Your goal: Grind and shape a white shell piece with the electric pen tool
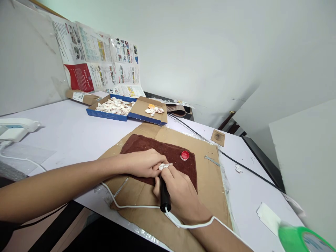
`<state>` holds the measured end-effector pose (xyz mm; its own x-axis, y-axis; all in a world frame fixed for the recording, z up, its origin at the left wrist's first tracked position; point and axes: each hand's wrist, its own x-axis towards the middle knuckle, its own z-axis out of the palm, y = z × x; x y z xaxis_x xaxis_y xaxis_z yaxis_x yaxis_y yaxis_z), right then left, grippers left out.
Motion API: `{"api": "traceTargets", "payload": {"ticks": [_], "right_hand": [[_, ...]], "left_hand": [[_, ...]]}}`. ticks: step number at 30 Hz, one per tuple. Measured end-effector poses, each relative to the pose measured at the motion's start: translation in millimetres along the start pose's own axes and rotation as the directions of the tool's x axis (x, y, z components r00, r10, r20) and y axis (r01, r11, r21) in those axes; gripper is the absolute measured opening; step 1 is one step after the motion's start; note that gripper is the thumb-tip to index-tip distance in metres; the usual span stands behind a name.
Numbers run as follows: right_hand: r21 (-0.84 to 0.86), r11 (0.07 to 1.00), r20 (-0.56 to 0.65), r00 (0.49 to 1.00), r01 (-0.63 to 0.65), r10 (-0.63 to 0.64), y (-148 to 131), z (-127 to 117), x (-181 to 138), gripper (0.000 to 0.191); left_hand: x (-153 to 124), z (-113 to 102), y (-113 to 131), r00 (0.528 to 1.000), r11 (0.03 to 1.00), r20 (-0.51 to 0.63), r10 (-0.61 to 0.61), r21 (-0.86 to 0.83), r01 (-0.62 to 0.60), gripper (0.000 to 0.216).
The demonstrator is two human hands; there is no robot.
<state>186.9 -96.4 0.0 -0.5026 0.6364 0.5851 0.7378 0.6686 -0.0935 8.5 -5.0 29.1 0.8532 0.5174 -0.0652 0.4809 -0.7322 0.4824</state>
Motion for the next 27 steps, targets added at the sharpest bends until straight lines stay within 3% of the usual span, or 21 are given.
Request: {"api": "traceTargets", "payload": {"ticks": [27], "right_hand": [[0.001, 1.000, -0.011, 1.000, 0.005, -0.005, -3.1, -3.2, 1.9, 0.015]], "left_hand": [[1.3, 2.3, -1.9, 1.000, 0.999, 0.002, 0.022, 0.030, -0.022, 0.011]]}}
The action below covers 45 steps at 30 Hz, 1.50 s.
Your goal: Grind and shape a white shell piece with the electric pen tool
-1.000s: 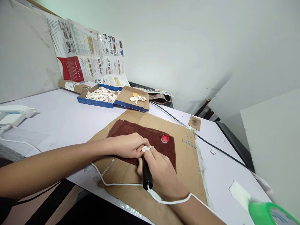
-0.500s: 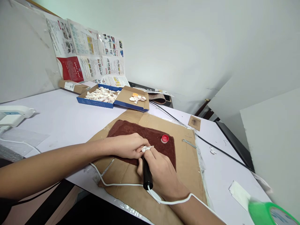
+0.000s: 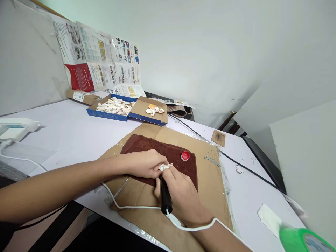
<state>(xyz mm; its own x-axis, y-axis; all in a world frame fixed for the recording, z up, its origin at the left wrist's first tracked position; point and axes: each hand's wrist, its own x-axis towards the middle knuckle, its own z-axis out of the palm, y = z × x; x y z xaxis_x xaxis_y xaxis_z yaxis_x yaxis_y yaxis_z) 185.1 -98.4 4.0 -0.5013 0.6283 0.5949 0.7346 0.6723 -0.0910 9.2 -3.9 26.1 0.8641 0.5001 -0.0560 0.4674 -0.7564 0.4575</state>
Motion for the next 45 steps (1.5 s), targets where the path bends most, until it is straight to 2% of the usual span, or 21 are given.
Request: {"api": "traceTargets", "payload": {"ticks": [7, 16, 26, 34, 38, 41, 45], "right_hand": [[-0.038, 0.999, 0.030, 0.999, -0.021, 0.022, 1, -1, 0, 0.011], [-0.028, 1.000, -0.001, 1.000, -0.013, 0.013, 3, 3, -1, 0.011], [-0.067, 0.995, -0.018, 0.998, -0.069, 0.068, 2, 1, 7, 0.015], [-0.042, 0.985, 0.015, 0.986, -0.166, 0.167, 1, -5, 9, 0.019], [0.036, 0.950, 0.077, 0.949, -0.310, 0.306, 5, -5, 10, 0.020], [0.118, 0.902, 0.076, 0.909, -0.416, 0.409, 8, -5, 12, 0.022], [0.200, 0.801, 0.130, 0.826, -0.564, 0.549, 13, -10, 18, 0.027]], "left_hand": [[1, 3, -3, 1.000, 1.000, -0.003, -0.001, 0.012, 0.001, 0.021], [3, 6, -5, 1.000, 1.000, -0.004, -0.012, 0.022, 0.012, 0.019], [3, 3, -1, 1.000, 0.993, -0.006, 0.028, 0.111, -0.028, 0.008], [3, 3, -2, 0.999, 0.996, -0.011, 0.031, 0.085, -0.030, 0.008], [2, 0, 0, 1.000, 0.997, 0.006, 0.010, 0.080, -0.011, 0.009], [2, 0, 1, 1.000, 0.998, 0.001, -0.005, 0.058, 0.005, 0.010], [2, 0, 1, 1.000, 0.999, -0.019, -0.004, 0.049, 0.005, 0.004]]}}
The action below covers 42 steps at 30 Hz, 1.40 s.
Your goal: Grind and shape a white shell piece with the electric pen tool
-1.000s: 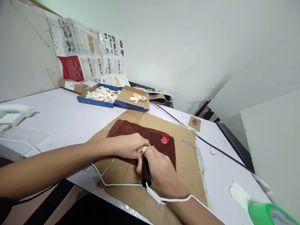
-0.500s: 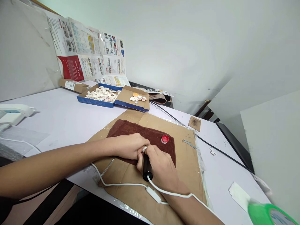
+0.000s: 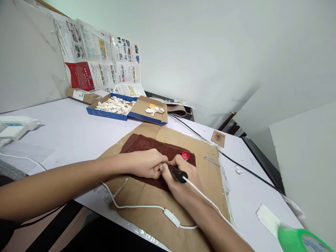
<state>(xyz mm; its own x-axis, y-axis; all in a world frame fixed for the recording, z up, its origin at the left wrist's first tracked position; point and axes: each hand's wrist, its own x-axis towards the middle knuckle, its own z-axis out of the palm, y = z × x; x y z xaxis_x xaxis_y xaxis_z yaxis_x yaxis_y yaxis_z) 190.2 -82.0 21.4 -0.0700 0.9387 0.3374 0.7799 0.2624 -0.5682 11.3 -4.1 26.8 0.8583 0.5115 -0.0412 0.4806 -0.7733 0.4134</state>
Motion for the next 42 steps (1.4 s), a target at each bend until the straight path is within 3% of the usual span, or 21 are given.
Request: {"api": "traceTargets", "payload": {"ticks": [3, 7, 14, 27, 42], "right_hand": [[0.054, 0.996, 0.010, 0.998, -0.070, 0.070, 0, -6, 5, 0.029], [0.109, 0.992, -0.004, 0.998, -0.063, 0.064, 3, -9, 7, 0.032], [0.113, 0.982, 0.050, 0.988, -0.153, 0.148, 14, -9, 4, 0.031], [0.153, 0.988, 0.095, 0.995, 0.009, -0.024, 36, -11, 1, 0.026], [0.208, 0.978, 0.119, 0.993, -0.019, -0.006, 41, -12, 2, 0.030]], "left_hand": [[-1, -3, 1, 1.000, 0.999, 0.019, -0.012, -0.047, 0.013, 0.003], [-2, -7, 1, 0.998, 0.997, 0.053, -0.024, -0.077, 0.028, 0.006], [-4, -9, -3, 0.999, 0.995, 0.052, -0.015, -0.102, 0.021, 0.006], [-4, -7, -7, 0.999, 0.998, 0.036, 0.012, -0.066, -0.010, 0.018], [-3, -7, -9, 0.999, 0.996, 0.035, 0.010, -0.089, -0.007, 0.020]]}}
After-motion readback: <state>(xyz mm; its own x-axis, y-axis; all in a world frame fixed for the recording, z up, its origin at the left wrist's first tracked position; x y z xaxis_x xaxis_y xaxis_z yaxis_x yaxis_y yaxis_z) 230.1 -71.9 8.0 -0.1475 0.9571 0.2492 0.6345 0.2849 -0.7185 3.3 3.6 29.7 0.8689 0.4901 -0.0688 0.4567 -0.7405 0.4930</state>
